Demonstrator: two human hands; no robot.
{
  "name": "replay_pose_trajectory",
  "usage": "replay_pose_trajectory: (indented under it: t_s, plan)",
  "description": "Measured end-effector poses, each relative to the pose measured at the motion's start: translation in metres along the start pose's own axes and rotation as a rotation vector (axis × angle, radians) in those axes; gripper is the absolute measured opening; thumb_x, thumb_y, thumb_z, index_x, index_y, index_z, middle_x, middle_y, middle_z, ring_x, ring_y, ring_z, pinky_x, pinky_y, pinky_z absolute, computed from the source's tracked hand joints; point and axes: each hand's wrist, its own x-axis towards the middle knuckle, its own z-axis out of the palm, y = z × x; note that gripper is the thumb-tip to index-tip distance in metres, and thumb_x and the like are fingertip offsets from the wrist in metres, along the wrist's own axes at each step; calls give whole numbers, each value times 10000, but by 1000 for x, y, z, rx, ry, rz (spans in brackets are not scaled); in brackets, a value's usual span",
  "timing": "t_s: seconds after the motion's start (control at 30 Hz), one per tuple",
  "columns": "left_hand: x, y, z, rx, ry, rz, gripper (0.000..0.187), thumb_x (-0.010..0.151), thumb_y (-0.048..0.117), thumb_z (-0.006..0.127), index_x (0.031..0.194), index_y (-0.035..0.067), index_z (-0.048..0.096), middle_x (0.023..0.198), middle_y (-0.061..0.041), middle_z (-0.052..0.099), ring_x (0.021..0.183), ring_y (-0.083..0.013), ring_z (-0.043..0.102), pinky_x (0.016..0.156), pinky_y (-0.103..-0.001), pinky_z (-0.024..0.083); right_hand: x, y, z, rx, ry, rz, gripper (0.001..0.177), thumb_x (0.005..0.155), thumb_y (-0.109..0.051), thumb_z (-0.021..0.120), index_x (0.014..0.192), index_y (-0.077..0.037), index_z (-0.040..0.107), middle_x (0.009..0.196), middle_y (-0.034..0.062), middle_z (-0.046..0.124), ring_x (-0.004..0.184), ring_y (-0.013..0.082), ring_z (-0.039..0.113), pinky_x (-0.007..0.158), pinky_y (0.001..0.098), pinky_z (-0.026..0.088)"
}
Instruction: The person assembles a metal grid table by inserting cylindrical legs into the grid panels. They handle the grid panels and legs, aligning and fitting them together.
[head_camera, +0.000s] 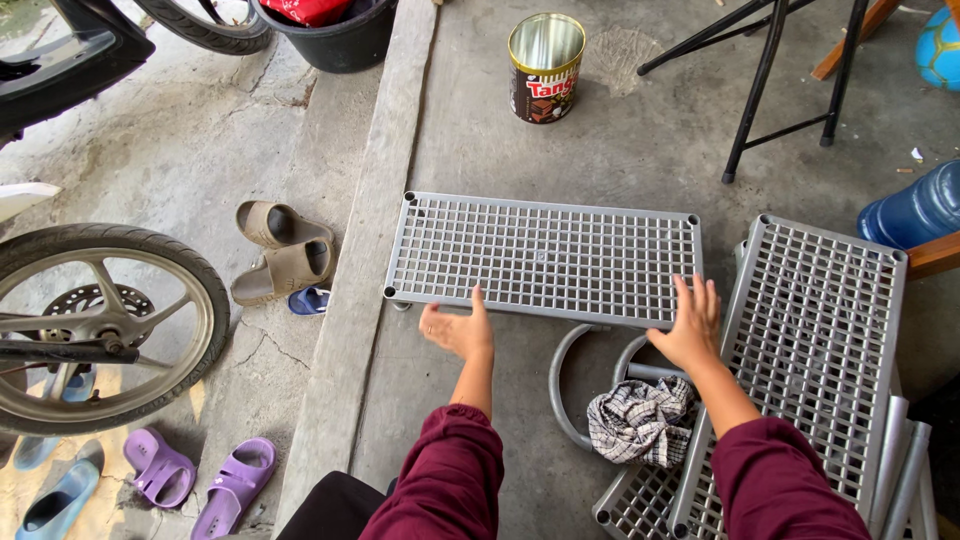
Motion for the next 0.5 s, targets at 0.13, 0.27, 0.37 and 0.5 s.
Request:
replay_pose_trajectory:
  t_s: [0.13,0.27,0.37,0.5]
  plan:
    - [22,44,-1,67,-22,544,792,789,508,843,1317,25,502,1449,-245,443,1450,-441,301,1194,-528,251,25,-52,22,148,147,-181,897,811,-409,740,1545,-97,329,1673,227,207,1566,389,61,1256,538,86]
    - [29,75,19,263,-406,670,828,799,580,775,1474,196,487,1623,-129,352,1564,-393,180,1257,-551,123,52,-115,47,168,182,-160,771,962,-479,599,1566,-54,374,1665,199,262,1563,403,128,1261,567,94]
    - [28,81,20,563,-664,655,885,776,685,694,1543,368,388,1688,-72,207,1567,-389,39,1237,-585,12,59,-147,62,56,263,-178,750,1021,-526,466,1603,-77,320,1702,130,241,1584,332,151,1270,552,81]
    - [14,60,3,724,-676,783,970,736,803,612,1576,430,302,1712,-13,133,1575,-357,-15,1240,-573,-48,44,-145,74,-101,109,-142,782,1013,-596,340,1619,-112,243,1697,83,183,1566,282,115,1252,478,68]
